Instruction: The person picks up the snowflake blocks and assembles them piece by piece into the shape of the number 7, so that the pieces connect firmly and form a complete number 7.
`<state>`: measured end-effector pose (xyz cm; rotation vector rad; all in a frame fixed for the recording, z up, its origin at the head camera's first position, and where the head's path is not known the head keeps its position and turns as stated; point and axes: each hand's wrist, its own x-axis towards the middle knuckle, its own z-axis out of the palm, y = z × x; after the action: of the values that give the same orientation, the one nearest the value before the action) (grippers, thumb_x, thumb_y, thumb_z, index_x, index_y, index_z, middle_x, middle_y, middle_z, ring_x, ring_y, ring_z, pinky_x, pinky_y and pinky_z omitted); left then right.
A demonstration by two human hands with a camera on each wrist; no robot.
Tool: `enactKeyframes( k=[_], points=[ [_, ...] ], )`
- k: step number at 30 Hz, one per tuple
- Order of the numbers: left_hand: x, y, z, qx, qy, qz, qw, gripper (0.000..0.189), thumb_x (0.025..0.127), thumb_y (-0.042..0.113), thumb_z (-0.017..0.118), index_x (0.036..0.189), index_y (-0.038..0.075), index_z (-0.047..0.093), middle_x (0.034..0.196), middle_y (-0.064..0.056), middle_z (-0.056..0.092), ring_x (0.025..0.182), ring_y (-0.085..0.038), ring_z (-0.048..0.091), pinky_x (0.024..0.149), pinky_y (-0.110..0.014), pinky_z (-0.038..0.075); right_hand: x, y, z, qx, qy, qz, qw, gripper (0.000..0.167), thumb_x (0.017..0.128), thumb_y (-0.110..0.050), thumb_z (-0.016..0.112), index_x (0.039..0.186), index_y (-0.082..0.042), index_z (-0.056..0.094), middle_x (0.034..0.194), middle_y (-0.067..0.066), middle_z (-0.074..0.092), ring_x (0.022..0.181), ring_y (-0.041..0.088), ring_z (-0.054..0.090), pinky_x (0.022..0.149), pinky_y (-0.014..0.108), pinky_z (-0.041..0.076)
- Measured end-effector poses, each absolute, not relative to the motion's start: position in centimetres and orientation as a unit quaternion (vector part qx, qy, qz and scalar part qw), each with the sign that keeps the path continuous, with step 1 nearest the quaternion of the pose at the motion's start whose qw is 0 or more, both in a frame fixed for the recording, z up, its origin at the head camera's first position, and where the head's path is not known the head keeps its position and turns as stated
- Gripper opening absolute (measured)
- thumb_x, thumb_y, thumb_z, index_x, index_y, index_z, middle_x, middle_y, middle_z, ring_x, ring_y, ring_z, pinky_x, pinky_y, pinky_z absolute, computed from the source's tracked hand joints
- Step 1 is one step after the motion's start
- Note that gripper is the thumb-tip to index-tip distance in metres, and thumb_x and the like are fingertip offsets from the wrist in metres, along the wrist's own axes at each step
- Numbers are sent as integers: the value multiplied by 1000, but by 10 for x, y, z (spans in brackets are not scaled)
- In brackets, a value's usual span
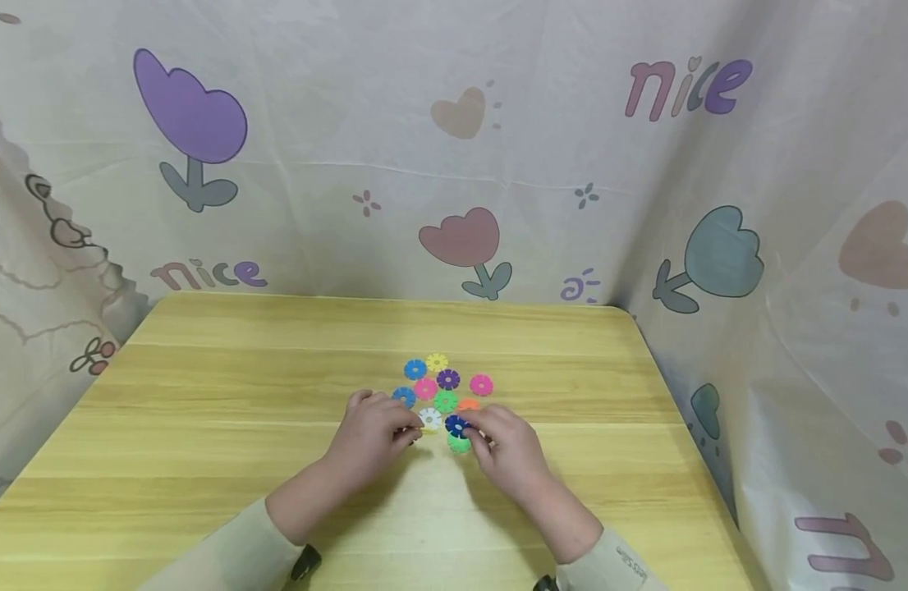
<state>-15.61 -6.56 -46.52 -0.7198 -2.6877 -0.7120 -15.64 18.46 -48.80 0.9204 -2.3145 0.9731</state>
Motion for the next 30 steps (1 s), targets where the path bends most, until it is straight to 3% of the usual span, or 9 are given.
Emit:
enactKeyframes(
  k=[7, 20, 30],
  points=[
    [-157, -65, -465, -253, -929, -231, 142, 12, 90, 20, 86, 84, 28, 82, 84, 14, 74, 85, -13, 63, 106, -66, 40, -156, 180, -487, 354, -827, 366, 239, 37, 85, 11, 79, 118, -6, 78, 96, 4, 75, 74, 10, 66, 65, 20, 56],
    [-157, -66, -467, -254, -926, -233, 156, 11, 88, 20, 88, 84, 28, 82, 83, 14, 73, 84, -13, 62, 105, -63, 40, -153, 175, -486, 355, -826, 376, 224, 34, 87, 11, 78, 118, -3, 77, 90, 1, 71, 70, 5, 58, 62, 14, 49],
    [-157, -67, -468, -271, -917, -236, 172, 9, 88, 21, 88, 85, 27, 82, 83, 13, 73, 87, -14, 63, 105, -65, 42, -152, 174, -488, 313, -832, 423, 175, 31, 89, 10, 77, 118, -1, 77, 88, -2, 69, 67, 1, 51, 56, 21, 49]
  ],
)
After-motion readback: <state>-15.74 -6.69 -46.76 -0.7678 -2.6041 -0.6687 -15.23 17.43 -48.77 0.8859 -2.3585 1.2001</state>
